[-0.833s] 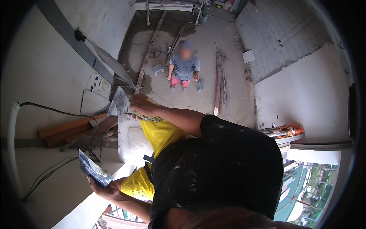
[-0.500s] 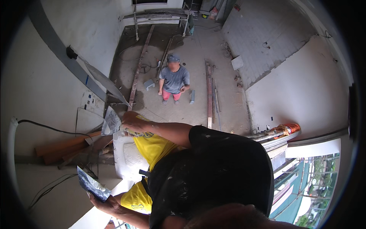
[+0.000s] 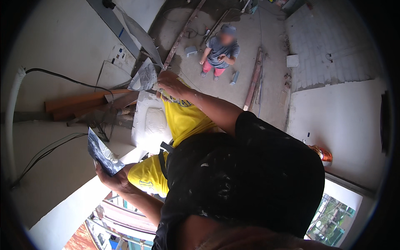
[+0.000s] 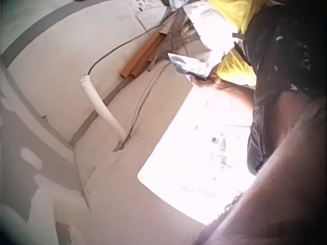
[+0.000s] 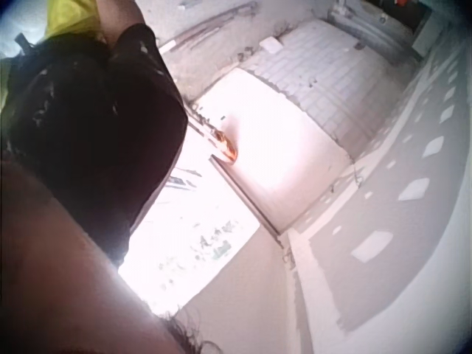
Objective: The person applies plaster to the ceiling using a trowel and a hawk. They repeatedly scoop plaster from the hawk and spread it onto the ceiling surface, smoothing it with the trowel.
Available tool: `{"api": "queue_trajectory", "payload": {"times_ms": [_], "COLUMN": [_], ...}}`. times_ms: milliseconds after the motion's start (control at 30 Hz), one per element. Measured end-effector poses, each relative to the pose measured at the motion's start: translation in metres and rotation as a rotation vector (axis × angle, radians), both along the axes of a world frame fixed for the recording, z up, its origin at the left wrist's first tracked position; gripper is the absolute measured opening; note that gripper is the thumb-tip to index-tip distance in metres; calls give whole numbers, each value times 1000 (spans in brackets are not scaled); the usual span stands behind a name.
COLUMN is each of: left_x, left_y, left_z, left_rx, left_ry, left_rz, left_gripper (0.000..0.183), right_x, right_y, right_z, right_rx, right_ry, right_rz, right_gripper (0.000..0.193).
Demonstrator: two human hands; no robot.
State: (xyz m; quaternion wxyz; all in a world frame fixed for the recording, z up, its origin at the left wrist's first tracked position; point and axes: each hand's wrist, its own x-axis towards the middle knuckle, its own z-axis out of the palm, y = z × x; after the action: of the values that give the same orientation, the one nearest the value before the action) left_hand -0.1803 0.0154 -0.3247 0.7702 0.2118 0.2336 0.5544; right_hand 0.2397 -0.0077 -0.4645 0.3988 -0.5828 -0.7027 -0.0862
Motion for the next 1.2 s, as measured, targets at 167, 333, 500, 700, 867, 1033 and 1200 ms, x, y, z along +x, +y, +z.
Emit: {"api": "queue_trajectory", "payload": {"times_ms": [167,333,500,700,867,1033,1200], "left_x": [-1,-4,-2,6,10,6,10], "left_y": [7,4,-10,8,-10,-4,1], "left_z": [-1,-1,2,-8,2,5,7], "left_rx": [3,-27,-137,-46,-152,-153,-141], "left_ry": [-33,-34,21,-32,50,128,71], "left_rz": [20,17,108,54,132,216,153], "left_gripper": [46,46,46,36,39,44,44], "right_x": [8,10,18,6,26,12,18], "right_y": [9,16,14,-4,21,18,16], "right_z": [-10,-13,-17,30,-35,4,-6], "right_rx": [-42,-105,-43,-646,-183,-283,-257], "right_ry": [108,185,100,1289,298,364,297], "right_rz": [58,86,111,224,150,114,116], "right_gripper": [17,12,18,33,29,34,24]}}
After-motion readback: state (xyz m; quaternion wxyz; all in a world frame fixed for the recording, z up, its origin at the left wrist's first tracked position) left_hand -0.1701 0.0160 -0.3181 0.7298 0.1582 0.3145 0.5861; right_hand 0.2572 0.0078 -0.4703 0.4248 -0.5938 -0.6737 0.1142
